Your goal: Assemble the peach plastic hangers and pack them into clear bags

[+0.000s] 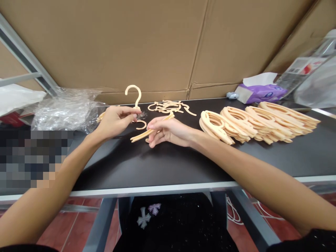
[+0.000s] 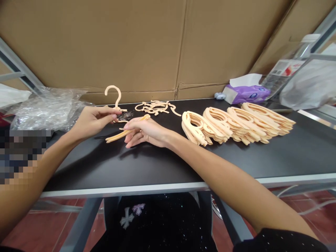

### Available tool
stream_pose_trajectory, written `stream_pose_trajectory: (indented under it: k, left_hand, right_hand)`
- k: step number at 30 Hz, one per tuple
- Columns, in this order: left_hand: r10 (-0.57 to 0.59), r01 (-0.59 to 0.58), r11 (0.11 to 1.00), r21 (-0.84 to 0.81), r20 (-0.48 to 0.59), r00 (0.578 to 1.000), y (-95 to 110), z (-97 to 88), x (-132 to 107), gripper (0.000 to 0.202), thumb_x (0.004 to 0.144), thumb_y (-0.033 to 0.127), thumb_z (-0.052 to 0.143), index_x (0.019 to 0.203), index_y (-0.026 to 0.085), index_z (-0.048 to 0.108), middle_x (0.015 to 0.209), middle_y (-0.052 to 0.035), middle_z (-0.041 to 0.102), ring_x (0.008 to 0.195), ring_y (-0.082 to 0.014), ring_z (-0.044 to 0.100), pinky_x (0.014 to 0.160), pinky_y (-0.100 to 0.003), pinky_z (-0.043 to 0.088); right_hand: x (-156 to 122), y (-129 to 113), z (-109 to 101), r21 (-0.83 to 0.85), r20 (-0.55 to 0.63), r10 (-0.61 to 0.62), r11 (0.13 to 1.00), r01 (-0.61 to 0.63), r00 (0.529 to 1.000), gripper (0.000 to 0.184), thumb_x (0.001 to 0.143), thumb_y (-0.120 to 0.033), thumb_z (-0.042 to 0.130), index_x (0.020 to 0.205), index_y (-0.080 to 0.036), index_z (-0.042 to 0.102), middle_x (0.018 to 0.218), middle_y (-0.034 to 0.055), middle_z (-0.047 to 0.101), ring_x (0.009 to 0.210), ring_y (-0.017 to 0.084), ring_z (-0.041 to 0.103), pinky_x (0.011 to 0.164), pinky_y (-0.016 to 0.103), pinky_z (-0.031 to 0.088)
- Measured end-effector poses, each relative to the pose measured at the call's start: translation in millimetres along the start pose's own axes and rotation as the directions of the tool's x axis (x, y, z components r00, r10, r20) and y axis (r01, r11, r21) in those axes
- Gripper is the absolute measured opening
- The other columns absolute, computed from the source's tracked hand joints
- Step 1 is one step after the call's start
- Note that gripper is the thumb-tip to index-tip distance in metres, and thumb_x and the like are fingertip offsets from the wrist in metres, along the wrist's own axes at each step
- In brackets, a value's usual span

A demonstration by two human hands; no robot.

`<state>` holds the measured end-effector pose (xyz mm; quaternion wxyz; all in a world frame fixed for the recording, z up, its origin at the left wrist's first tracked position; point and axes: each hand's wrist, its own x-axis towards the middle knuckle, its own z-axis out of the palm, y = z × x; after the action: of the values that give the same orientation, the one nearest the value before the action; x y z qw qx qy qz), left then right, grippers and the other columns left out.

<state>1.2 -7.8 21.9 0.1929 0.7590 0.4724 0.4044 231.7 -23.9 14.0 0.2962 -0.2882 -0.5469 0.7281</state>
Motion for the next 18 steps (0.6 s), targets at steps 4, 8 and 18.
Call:
stream_pose_trajectory:
  k: [4, 8, 18]
  left_hand:
    - [-0.008, 0.008, 0.998, -0.069, 0.005, 1.000, -2, 3.7, 0, 0.035, 0.082, 0.044, 0.076, 0.104, 0.017, 0.068, 0.106, -0.0105, 0.079, 0.077, -0.0207, 0.075, 0.080, -0.039, 0.064]
    - [-0.057, 0.062, 0.977, -0.202, 0.034, 0.998, -2, 7.6, 1, 0.057, 0.072, 0.044, 0.086, 0.113, 0.019, 0.055, 0.092, -0.0076, 0.079, 0.079, -0.0229, 0.077, 0.078, -0.040, 0.065]
    - [-0.014, 0.034, 0.995, -0.097, 0.197, 0.980, 4, 4.1, 0, 0.039, 0.077, 0.050, 0.082, 0.092, 0.015, 0.078, 0.091, -0.0091, 0.080, 0.082, -0.0241, 0.075, 0.082, -0.038, 0.062]
  right_hand:
    - [2, 2, 4, -0.019, -0.128, -0.037, 0.999, 0.035, 0.991, 0.010, 0.092, -0.012, 0.059, 0.093, -0.016, 0.068, 0.072, 0.0052, 0.076, 0.067, 0.018, 0.076, 0.070, 0.032, 0.063]
    - [5, 1, 3, -0.051, -0.326, -0.165, 0.986, 0.157, 0.931, 0.011, 0.089, -0.008, 0.061, 0.086, -0.014, 0.071, 0.070, 0.0035, 0.074, 0.062, 0.015, 0.072, 0.066, 0.028, 0.063]
    - [2, -1, -5, -0.028, -0.145, -0.062, 0.998, 0.058, 0.987, 0.012, 0.092, -0.016, 0.060, 0.085, -0.015, 0.070, 0.068, 0.0069, 0.075, 0.061, 0.018, 0.073, 0.065, 0.033, 0.064]
